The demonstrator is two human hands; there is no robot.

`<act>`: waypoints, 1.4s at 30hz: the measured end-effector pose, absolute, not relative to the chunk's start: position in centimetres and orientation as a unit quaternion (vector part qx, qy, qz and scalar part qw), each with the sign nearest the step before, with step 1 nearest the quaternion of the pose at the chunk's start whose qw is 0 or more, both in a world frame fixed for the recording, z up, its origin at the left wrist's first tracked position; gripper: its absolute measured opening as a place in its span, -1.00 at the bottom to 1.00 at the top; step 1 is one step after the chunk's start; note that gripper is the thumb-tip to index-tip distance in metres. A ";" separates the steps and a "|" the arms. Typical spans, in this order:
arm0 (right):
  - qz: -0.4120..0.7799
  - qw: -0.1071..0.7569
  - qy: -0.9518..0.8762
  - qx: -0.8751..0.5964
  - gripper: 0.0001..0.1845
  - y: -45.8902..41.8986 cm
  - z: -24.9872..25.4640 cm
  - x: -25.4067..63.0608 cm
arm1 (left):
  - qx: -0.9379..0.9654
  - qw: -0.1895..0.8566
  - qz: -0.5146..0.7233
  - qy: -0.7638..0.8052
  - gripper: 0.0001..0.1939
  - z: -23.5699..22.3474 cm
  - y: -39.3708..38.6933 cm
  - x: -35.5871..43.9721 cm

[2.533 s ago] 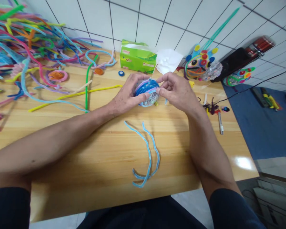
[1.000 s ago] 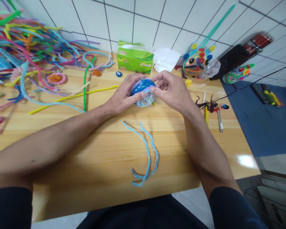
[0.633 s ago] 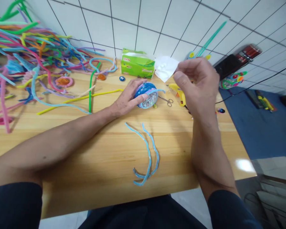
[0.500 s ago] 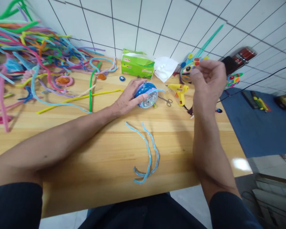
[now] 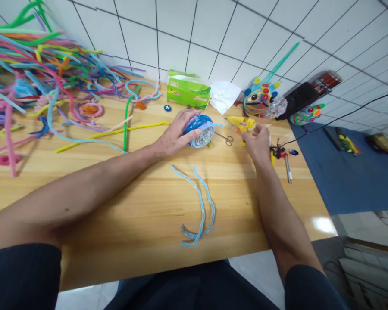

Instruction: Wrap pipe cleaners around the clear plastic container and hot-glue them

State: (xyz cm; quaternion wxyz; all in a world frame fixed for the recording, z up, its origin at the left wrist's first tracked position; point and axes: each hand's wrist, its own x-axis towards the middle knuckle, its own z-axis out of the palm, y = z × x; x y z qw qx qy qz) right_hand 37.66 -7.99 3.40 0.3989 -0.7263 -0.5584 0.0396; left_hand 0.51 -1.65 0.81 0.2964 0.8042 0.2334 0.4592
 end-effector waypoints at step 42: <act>0.443 0.460 -0.531 -0.557 -0.74 -15.5 9.9 29.3 | 0.808 0.289 0.453 0.242 -0.14 0.6 -1.6 0.8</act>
